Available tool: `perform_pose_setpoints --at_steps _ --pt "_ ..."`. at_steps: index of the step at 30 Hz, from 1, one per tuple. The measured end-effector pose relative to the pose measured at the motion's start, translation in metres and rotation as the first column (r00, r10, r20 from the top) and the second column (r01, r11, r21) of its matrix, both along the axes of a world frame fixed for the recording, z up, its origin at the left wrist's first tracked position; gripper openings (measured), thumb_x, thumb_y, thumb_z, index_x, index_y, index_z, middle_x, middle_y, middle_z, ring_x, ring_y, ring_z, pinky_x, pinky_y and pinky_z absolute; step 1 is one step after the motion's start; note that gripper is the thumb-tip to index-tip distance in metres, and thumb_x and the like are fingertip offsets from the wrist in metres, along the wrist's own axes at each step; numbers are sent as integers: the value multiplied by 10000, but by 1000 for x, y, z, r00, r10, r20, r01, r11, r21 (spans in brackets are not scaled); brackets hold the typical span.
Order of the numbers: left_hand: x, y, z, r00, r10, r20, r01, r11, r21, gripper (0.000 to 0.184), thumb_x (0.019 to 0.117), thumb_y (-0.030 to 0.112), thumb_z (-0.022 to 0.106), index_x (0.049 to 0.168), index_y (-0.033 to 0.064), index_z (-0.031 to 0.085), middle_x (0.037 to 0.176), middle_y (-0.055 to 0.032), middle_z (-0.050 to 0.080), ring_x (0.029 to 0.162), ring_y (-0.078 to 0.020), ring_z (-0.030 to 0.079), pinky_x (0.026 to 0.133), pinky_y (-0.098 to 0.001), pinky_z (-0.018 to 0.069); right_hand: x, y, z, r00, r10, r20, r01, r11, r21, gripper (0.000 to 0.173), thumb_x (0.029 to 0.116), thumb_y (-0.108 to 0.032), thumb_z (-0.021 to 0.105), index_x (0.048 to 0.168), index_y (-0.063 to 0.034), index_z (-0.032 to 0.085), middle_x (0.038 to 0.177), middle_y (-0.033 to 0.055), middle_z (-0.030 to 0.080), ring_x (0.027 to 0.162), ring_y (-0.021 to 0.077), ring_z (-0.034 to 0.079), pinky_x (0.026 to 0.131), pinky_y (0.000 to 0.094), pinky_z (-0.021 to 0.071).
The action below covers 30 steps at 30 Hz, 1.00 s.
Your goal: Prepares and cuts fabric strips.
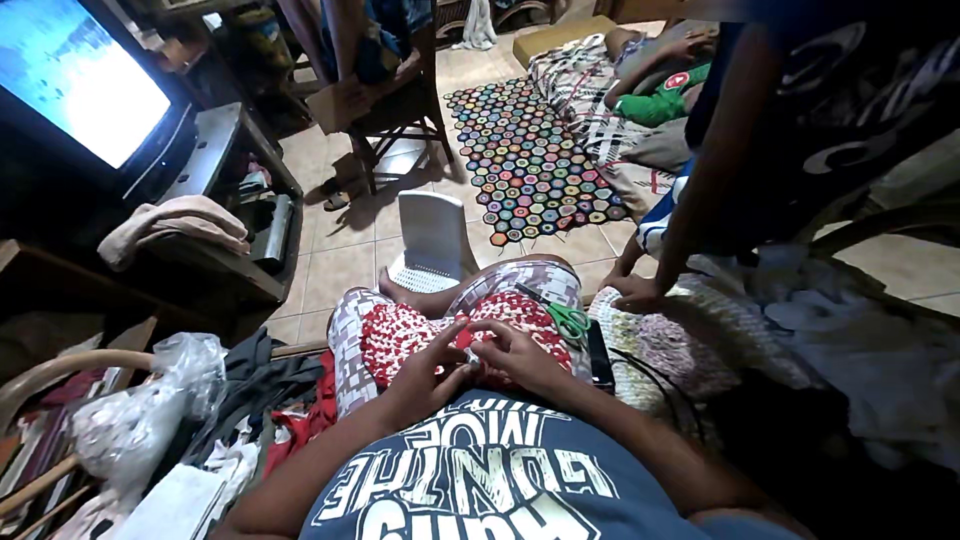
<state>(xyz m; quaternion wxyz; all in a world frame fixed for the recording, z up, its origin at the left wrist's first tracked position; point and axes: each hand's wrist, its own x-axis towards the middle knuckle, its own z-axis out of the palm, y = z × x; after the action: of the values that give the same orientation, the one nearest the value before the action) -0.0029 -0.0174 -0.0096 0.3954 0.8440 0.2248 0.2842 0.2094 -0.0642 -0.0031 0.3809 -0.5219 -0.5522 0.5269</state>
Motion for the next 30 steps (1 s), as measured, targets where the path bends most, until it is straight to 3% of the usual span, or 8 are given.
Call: perform_pose_setpoints --at_steps 5,7,12,16,19,22,26,30 --pt "1 1 1 999 31 -10 -30 998 61 641 966 96 641 1498 -124 359 1036 -172 727 913 -156 724 869 -309 588 -5 2 -4 961 -72 -266 92 994 66 521 877 -57 752 1354 8 553 1055 60 700 866 88 693 828 279 601" --pt "1 3 -5 998 56 34 -57 998 22 695 946 123 679 1500 -128 342 1001 -157 728 888 -136 724 855 -304 596 -6 1 -7 937 -146 -318 183 979 88 502 834 -13 767 1302 16 586 1001 46 705 834 93 697 798 277 609" --pt "-3 6 -2 993 57 104 -11 916 -400 761 926 75 711 1540 -58 282 926 -26 710 809 -66 687 804 -262 593 -4 -3 -10 911 -204 -358 244 967 68 469 842 -3 760 1280 5 594 975 39 697 818 103 693 781 278 612" --pt "-4 11 0 995 20 96 37 827 -561 555 960 74 660 1458 -24 436 937 11 698 801 -53 670 784 -244 579 -3 -2 -10 913 -190 -362 233 969 78 455 838 1 763 1265 2 602 978 39 701 823 102 695 787 275 610" --pt "-2 16 2 997 -77 0 64 834 -549 293 967 113 657 1222 -24 611 1011 -7 691 883 -33 660 850 -239 563 -2 -2 -11 922 -167 -348 225 965 134 465 813 6 789 1246 9 618 985 31 707 827 81 690 789 258 603" --pt "1 17 7 992 -107 -64 60 859 -509 158 974 132 658 1049 -3 689 934 23 691 849 11 637 825 -205 546 -3 -4 -17 932 -149 -331 247 929 276 433 808 9 800 1211 21 642 1026 34 725 857 78 704 808 266 612" --pt "2 16 10 986 -112 -123 48 900 -433 206 967 179 661 1037 -13 693 1004 -37 626 849 -19 584 779 -187 506 -4 -8 -22 927 -140 -348 281 873 398 377 803 57 778 1161 17 667 1077 17 723 880 62 700 808 262 613" --pt "6 12 13 971 -131 -201 71 957 -283 303 989 215 611 1120 -51 674 1101 -150 640 952 -111 615 857 -253 523 -2 -8 -21 945 -99 -311 228 883 410 372 816 60 756 1176 38 666 1073 40 724 876 73 701 811 269 613"
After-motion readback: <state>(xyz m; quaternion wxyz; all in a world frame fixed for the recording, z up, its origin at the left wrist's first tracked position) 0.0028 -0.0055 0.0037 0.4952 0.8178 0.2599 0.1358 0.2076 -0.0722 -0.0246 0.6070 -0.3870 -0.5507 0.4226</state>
